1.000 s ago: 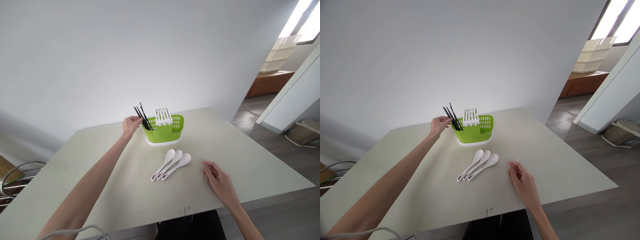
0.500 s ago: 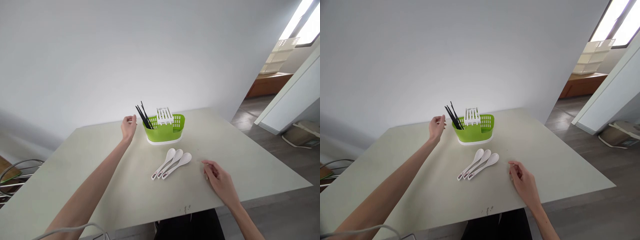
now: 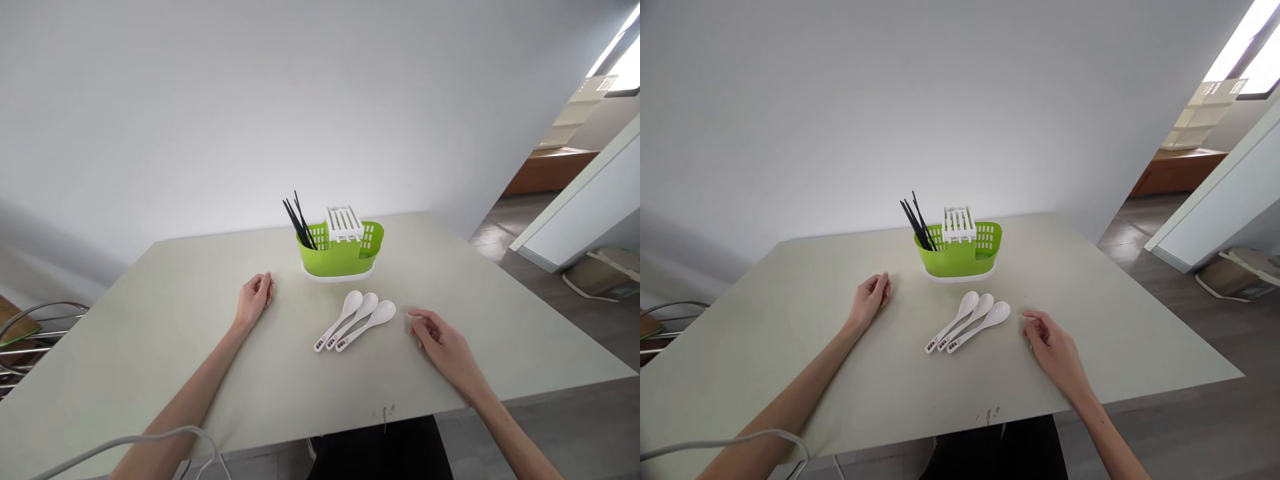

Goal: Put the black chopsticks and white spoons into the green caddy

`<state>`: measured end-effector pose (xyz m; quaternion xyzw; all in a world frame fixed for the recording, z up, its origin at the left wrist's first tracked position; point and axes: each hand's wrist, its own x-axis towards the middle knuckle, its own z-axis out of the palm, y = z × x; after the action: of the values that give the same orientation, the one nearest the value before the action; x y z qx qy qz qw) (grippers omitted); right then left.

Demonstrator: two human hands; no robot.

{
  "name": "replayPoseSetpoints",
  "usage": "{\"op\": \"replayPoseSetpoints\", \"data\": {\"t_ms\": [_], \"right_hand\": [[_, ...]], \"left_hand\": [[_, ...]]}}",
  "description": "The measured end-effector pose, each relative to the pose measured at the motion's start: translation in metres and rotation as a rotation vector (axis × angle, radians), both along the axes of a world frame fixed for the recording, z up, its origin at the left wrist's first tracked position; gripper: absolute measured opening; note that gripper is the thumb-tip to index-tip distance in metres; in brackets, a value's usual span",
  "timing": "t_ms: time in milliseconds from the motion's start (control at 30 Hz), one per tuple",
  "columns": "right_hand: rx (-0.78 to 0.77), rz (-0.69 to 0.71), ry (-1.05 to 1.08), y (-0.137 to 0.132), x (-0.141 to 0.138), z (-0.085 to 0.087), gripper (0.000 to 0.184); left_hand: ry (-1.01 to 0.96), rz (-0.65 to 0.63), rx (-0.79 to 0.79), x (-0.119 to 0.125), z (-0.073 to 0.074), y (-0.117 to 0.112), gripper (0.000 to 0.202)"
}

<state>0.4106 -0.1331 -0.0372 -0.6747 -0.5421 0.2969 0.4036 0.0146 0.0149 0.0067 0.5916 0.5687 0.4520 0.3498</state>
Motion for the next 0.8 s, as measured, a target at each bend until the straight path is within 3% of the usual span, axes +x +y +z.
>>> {"op": "replayPoseSetpoints", "data": {"t_ms": [333, 567, 667, 800], "right_hand": [[-0.079, 0.123, -0.258, 0.034, -0.02, 0.017, 0.045], [-0.163, 0.25, -0.136, 0.03, -0.011, 0.015, 0.054], [-0.135, 0.276, -0.094, 0.028, -0.011, 0.032, 0.053], [-0.031, 0.236, -0.15, 0.039, -0.018, 0.087, 0.051]], "left_hand": [[-0.008, -0.012, 0.014, 0.002, -0.002, -0.006, 0.048], [0.036, -0.046, 0.018, 0.004, -0.001, -0.01, 0.047], [0.049, -0.049, 0.019, 0.004, -0.003, -0.01, 0.047], [0.08, -0.051, 0.024, 0.003, -0.006, -0.008, 0.047]]}}
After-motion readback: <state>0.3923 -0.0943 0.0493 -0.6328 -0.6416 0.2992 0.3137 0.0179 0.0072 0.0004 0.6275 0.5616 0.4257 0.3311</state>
